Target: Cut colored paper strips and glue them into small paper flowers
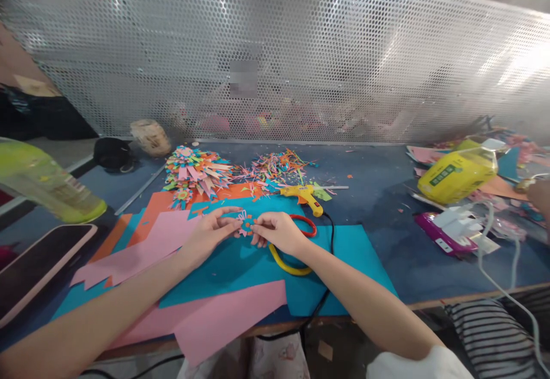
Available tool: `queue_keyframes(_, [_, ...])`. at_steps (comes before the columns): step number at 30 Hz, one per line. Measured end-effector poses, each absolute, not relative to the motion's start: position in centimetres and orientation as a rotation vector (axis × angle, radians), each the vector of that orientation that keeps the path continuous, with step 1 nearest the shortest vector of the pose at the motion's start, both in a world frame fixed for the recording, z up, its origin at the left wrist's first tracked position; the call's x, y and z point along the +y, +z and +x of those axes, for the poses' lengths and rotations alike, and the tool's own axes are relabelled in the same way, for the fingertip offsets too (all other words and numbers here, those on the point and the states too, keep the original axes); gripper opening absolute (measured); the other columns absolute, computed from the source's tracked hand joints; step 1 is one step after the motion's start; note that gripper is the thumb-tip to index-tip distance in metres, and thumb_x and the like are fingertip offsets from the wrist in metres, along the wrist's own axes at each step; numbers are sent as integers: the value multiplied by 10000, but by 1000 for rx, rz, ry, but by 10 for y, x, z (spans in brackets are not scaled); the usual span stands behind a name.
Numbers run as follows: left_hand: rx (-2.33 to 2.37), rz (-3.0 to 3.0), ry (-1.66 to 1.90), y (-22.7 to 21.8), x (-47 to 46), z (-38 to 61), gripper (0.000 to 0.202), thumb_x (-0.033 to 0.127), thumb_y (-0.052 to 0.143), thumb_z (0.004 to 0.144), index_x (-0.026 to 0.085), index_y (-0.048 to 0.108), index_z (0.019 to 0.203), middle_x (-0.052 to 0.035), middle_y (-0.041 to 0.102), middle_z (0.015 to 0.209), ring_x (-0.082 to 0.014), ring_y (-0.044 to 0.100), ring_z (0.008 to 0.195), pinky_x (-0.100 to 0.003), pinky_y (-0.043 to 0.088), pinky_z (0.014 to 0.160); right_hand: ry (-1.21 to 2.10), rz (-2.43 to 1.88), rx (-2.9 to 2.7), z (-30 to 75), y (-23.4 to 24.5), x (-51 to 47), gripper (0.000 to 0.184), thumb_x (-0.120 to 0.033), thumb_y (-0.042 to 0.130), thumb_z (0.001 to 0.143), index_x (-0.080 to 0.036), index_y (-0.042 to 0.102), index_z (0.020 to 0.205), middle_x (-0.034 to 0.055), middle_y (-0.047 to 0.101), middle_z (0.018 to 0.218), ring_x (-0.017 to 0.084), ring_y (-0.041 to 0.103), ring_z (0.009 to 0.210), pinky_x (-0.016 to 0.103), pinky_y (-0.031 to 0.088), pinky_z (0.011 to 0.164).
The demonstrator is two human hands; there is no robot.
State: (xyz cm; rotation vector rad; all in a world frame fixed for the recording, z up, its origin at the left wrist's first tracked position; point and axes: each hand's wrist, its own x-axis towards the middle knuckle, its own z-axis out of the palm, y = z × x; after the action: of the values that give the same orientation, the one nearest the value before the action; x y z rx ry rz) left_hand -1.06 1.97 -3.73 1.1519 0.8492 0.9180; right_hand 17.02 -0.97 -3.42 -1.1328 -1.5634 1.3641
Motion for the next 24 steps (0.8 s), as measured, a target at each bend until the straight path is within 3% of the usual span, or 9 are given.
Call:
queue_keyframes(7, [857,1153,906,-36,21,-12,522,274,729,598,144,531,1063,-4,662,654,-118,599,587,-220,456,589,1419,-1124,-1489,172,-35,-8,317,-455,581,729,-142,563,680,28,654,624,80,562,484,199,467,500])
queue_keyframes(12, [867,1162,902,-37,22,-12,460,270,723,606,152,541,1011,-1,661,650,-122,607,599,-219,457,590,1433,-1125,-1500,174,-34,-7,419,-525,451,792,-131,573,717,53,658,642,93,564,484,211,462,485])
queue_keyframes(18, [837,1171,876,-39,22,-12,428,263,715,616,144,545,990,-14,657,663,-127,608,584,-237,463,597,1257,-1227,-1586,175,-33,-7,274,-432,560,749,-160,596,752,2,626,597,66,482,437,182,369,417])
queue_keyframes(24, [791,1150,904,-42,21,-12,481,264,713,620,161,531,1054,-19,659,730,-113,590,584,-227,450,570,1298,-1203,-1519,173,-35,-7,251,-399,593,728,-153,562,688,10,636,608,61,483,433,181,379,422])
